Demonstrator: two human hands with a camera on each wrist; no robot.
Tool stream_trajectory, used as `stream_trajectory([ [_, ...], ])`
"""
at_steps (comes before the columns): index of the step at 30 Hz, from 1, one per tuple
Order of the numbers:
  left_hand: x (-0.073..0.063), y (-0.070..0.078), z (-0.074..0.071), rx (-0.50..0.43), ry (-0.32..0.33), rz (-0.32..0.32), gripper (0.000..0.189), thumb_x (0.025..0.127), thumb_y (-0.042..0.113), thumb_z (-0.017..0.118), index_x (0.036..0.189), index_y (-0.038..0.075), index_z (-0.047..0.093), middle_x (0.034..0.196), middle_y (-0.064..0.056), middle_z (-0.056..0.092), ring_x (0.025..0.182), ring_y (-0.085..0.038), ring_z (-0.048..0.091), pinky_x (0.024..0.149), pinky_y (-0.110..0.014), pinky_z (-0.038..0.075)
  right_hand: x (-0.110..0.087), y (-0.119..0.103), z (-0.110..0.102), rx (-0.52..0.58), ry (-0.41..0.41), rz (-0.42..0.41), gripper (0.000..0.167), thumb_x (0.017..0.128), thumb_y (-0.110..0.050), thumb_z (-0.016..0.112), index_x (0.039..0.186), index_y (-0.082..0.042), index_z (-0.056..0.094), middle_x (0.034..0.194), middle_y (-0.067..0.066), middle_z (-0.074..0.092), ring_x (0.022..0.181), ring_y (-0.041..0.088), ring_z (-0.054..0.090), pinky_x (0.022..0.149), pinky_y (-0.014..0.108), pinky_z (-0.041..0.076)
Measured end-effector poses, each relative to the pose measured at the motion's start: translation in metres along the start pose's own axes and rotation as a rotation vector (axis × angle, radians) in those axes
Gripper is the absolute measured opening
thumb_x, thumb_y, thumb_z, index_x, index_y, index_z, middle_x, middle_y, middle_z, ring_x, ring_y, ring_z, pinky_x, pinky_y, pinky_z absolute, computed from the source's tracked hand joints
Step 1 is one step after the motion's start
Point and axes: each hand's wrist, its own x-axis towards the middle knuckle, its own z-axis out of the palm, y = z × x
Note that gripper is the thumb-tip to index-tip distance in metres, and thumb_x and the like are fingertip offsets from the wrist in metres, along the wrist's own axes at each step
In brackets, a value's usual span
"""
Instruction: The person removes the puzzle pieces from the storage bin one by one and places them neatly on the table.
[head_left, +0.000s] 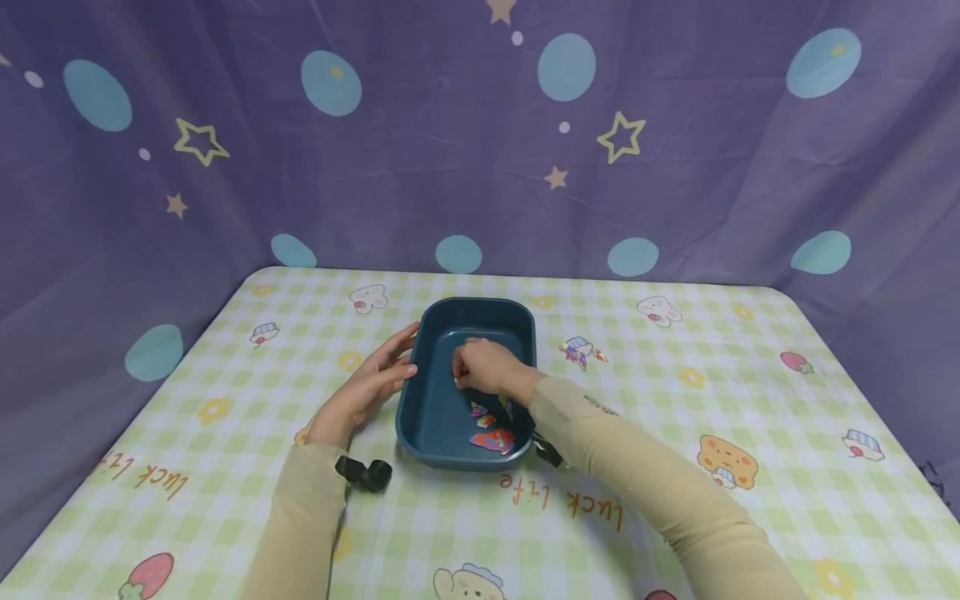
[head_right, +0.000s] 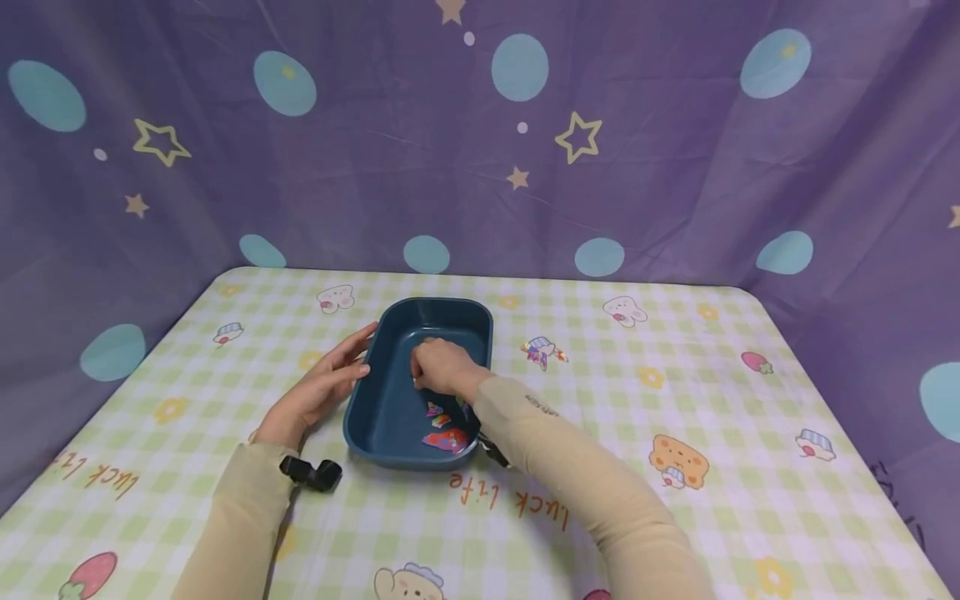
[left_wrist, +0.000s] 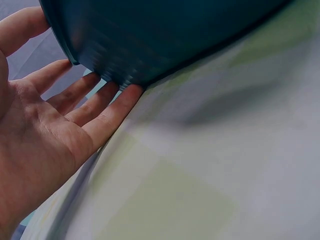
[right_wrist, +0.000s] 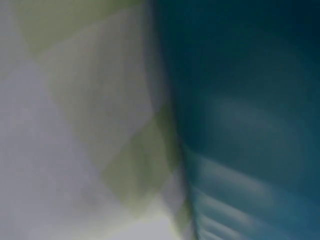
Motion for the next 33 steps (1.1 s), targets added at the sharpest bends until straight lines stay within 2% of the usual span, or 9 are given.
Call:
stream_trajectory([
  [4,0.001,0.000,0.000,0.000,0.003,-0.002,0.065,0.091,0.008,0.050,0.146,0.024,0.019,0.148,-0.009,0.018,0.134,-0.030,0.022,0.089,-0.025,0.042,0.000,0.001,-0.001,0.036,-0.007,0.017,0.007,0.081,-0.021,0.069,0.083,-0.015,0.065,0.082,-0.003,0.061,0.080,0.012,0.057,0.071,0.026,0.047],
  [12,0.001,0.001,0.000,-0.006,-0.001,0.000,0.066,0.091,0.007,0.049,0.147,0.023,0.018,0.149,-0.009,0.017,0.135,-0.031,0.022,0.090,-0.027,0.042,-0.001,0.005,-0.002,0.206,-0.001,0.043,0.014,0.078,-0.018,0.072,0.078,-0.014,0.058,0.072,-0.002,0.058,0.064,0.010,0.054,0.061,0.023,0.045],
  [21,0.001,0.001,0.001,-0.009,-0.002,0.002,0.065,0.091,0.005,0.047,0.147,0.023,0.018,0.149,-0.011,0.017,0.134,-0.032,0.023,0.089,-0.027,0.044,-0.010,0.004,-0.014,0.301,0.071,0.009,0.013,0.077,-0.017,0.073,0.075,-0.014,0.061,0.069,-0.005,0.062,0.062,0.007,0.057,0.059,0.021,0.045],
  [25,0.001,0.001,0.002,-0.010,-0.003,0.005,0.065,0.091,0.005,0.047,0.147,0.022,0.018,0.148,-0.011,0.018,0.134,-0.032,0.023,0.089,-0.027,0.044,-0.018,0.005,-0.021,0.336,0.109,0.018,0.011,0.078,-0.015,0.072,0.074,-0.014,0.062,0.067,-0.005,0.064,0.061,0.005,0.058,0.058,0.020,0.046],
  [29,0.000,0.001,0.002,-0.003,0.002,0.000,0.065,0.091,0.006,0.048,0.147,0.023,0.018,0.148,-0.010,0.018,0.134,-0.031,0.023,0.089,-0.026,0.043,-0.026,0.010,-0.026,0.371,0.153,0.032,0.009,0.078,-0.015,0.071,0.078,-0.014,0.063,0.066,-0.006,0.062,0.060,0.008,0.058,0.057,0.021,0.046],
  [33,0.000,-0.001,0.000,0.002,0.011,-0.008,0.065,0.091,0.008,0.050,0.146,0.026,0.020,0.148,-0.009,0.019,0.134,-0.030,0.024,0.090,-0.026,0.042,-0.033,0.017,-0.032,0.388,0.177,0.022,0.012,0.080,-0.016,0.070,0.090,-0.010,0.067,0.069,-0.004,0.063,0.061,0.010,0.058,0.059,0.022,0.046],
])
